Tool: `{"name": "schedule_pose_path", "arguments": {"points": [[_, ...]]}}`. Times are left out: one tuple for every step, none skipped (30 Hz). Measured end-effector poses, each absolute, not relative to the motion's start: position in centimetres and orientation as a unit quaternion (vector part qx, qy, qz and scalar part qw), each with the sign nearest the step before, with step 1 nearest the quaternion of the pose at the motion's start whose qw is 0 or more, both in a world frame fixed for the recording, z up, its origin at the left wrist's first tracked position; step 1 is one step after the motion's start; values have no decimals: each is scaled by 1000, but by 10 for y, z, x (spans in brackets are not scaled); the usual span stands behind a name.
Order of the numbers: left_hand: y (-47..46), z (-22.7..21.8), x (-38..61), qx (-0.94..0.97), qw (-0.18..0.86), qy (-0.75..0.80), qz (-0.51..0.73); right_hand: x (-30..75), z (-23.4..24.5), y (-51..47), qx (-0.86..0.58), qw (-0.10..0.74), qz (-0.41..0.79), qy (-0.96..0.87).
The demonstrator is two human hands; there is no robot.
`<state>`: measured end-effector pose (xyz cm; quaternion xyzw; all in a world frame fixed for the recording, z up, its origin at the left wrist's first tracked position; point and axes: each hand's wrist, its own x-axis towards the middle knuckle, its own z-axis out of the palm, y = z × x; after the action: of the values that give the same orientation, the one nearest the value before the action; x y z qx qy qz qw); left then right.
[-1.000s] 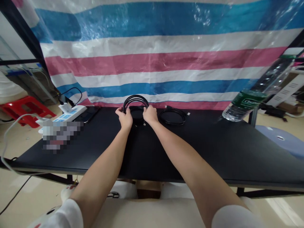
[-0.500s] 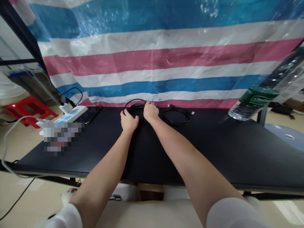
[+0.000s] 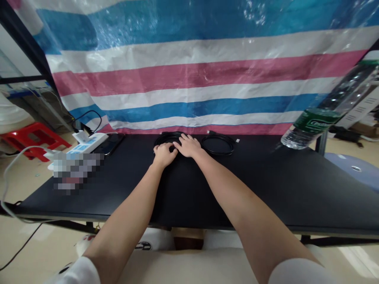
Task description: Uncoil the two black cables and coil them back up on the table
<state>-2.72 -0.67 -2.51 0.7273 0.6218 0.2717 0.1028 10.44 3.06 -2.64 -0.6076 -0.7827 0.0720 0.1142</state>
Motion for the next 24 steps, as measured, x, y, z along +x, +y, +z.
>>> {"name": "schedule_pose_path", "arguments": {"points": [[-6,-25,-29,750,118,598,259,105,-26,29,-609,115,75,-781],[-5,-25,-30,766,129,578,250,105,-25,26,-611,117,77,-779],[-5,-26,-32,776,133,566,247,106,-25,23,-611,124,77,-778],[-4,-26,-33,780,133,559,247,107,-26,20,-609,133,74,-779],[-4,-26,-34,782,129,557,250,110,-27,16,-605,145,67,-780],[-3,-27,-34,783,125,554,255,113,-30,12,-600,160,56,-782],[-3,-28,-35,785,122,548,261,117,-33,7,-594,176,42,-784],[-3,-28,-34,788,121,541,268,122,-37,3,-588,193,27,-785],[-3,-29,-34,792,122,532,272,127,-41,-2,-584,211,13,-784],[-3,-30,-33,797,124,524,274,133,-45,-7,-581,230,-1,-781],[-3,-30,-32,802,126,517,272,139,-48,-11,-578,248,-15,-777],[-3,-30,-31,806,127,512,268,145,-51,-16,-576,266,-29,-772],[-3,-31,-30,810,125,508,263,150,-53,-20,-576,283,-43,-766],[-4,-30,-29,814,122,506,257,155,-54,-23,-577,297,-56,-759],[-4,-30,-28,817,117,506,251,158,-54,-26,-582,308,-68,-750],[-5,-29,-27,819,109,508,244,161,-54,-28,-590,316,-78,-739],[-6,-28,-26,819,99,514,235,163,-53,-29,-603,321,-84,-725],[-7,-27,-26,819,89,521,225,164,-53,-29,-619,324,-89,-710],[-8,-26,-25,818,80,528,215,165,-52,-29,-635,325,-91,-695],[-9,-26,-25,817,73,533,206,165,-52,-29,-649,323,-92,-682],[-10,-25,-25,817,69,538,197,164,-52,-29,-659,320,-93,-675],[-12,-24,-24,817,68,540,190,163,-53,-28,-664,315,-93,-672],[-13,-23,-23,816,66,543,185,162,-53,-28,-665,310,-93,-673],[-14,-23,-22,815,64,546,183,160,-53,-28,-666,304,-93,-675]]}}
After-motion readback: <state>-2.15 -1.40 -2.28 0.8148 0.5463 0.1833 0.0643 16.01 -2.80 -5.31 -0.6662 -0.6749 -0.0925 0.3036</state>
